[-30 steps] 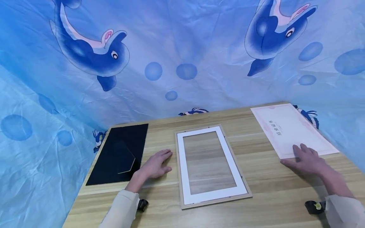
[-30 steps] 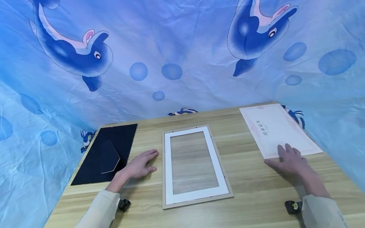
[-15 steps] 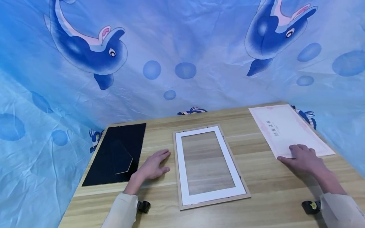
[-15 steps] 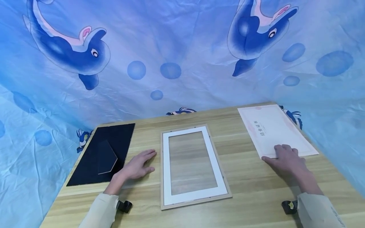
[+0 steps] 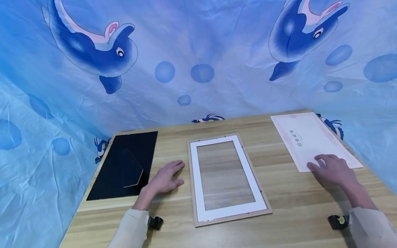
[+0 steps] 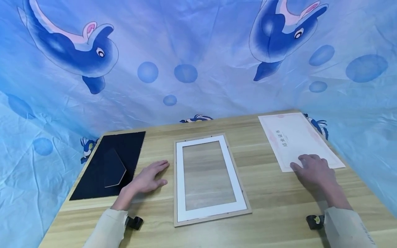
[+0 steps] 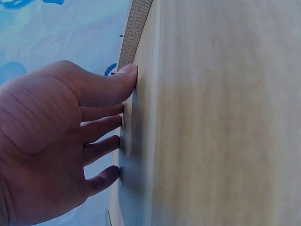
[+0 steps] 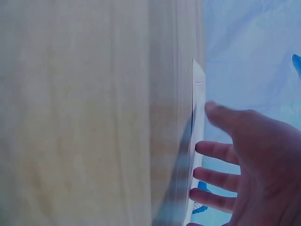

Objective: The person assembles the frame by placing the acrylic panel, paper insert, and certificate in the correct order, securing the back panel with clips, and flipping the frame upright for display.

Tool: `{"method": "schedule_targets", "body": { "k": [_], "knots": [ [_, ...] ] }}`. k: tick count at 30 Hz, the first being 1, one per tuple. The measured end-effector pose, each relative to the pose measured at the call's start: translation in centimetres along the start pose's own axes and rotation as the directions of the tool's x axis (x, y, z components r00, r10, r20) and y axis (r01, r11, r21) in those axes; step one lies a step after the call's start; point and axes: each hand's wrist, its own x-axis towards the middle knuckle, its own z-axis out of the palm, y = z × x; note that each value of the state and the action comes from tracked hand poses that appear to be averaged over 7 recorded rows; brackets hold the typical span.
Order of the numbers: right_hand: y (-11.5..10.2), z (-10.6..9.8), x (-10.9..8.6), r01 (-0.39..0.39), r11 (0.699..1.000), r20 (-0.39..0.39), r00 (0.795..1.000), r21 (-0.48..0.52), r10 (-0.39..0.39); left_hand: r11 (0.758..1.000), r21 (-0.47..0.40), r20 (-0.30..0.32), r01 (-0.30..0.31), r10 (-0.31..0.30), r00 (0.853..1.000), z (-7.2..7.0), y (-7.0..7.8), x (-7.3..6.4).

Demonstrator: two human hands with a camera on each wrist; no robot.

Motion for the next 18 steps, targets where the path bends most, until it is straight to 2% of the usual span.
{"method": "schedule_targets", "body": {
  "k": [4, 7, 11, 15, 18],
  "knots": [
    [0.6, 0.1, 0.5, -0.049, 0.999, -0.011, 0.999, -0.008, 0.048, 1.0, -0.009, -0.003, 0.004, -0.004, 1.0, 0.1, 0.1, 0.0],
    [1.1, 0.2, 1.0, -0.127, 0.992, -0.014, 0.992, 0.005, 0.127, 1.0, -0.012, -0.012, 0.005, -0.005, 1.0, 0.2, 0.1, -0.1],
    [2.3, 0.2, 1.4, -0.218, 0.973, 0.038, 0.976, 0.069, 0.216, 1.0, -0.009, -0.018, 0.005, -0.005, 1.0, 0.2, 0.2, 0.1],
    [3.3, 0.1, 1.5, -0.229, 0.969, 0.098, 0.97, 0.089, 0.221, 1.0, -0.016, -0.017, 0.014, -0.014, 1.0, 0.3, 0.3, 0.0],
    [3.8, 0.0, 1.7, -0.21, 0.976, 0.081, 0.975, 0.06, 0.205, 1.0, -0.015, -0.022, 0.018, -0.018, 1.0, 0.3, 0.3, -0.1]
  ]
}}
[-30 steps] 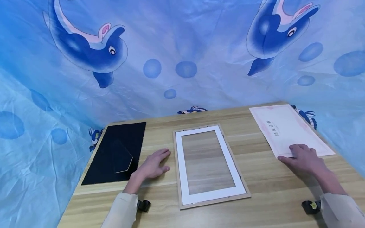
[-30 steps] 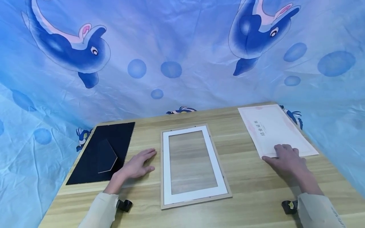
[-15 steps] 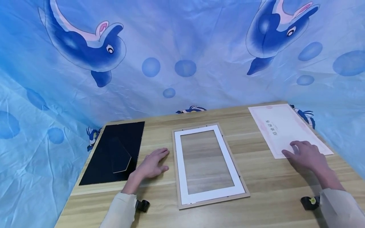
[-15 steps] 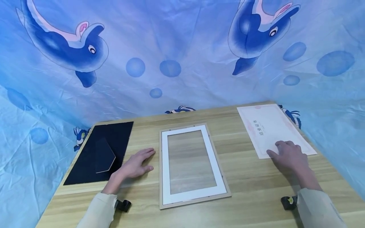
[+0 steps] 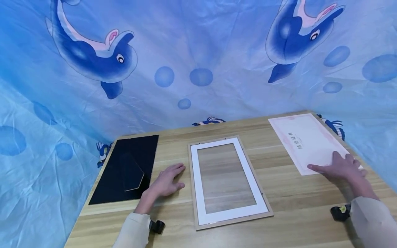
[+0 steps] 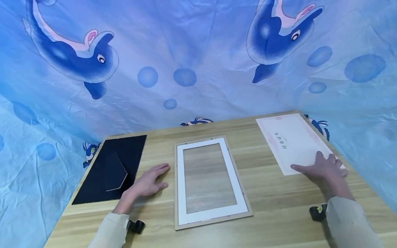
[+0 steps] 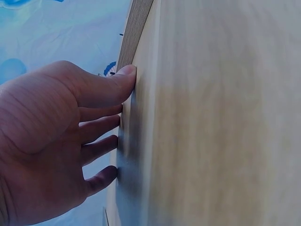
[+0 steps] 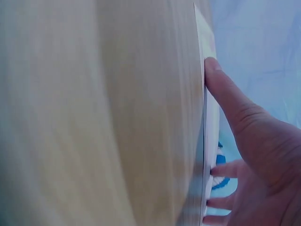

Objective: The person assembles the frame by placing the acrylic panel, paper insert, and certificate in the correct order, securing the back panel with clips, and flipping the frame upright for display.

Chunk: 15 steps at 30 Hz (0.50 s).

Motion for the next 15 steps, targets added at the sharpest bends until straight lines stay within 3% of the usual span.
{"method": "schedule_targets", "body": {
  "k": [6, 15],
  "knots": [
    [1.1, 0.0, 0.5, -0.022, 1.0, -0.05, 0.999, -0.008, 0.021, 1.0, 0.002, -0.012, -0.011, 0.011, 1.0, 0.0, -0.1, 0.0],
    [1.1, -0.2, 0.5, -0.118, 0.992, -0.054, 0.991, 0.051, 0.121, 1.0, 0.003, -0.017, -0.011, 0.011, 1.0, 0.0, -0.2, 0.0]
  ]
}}
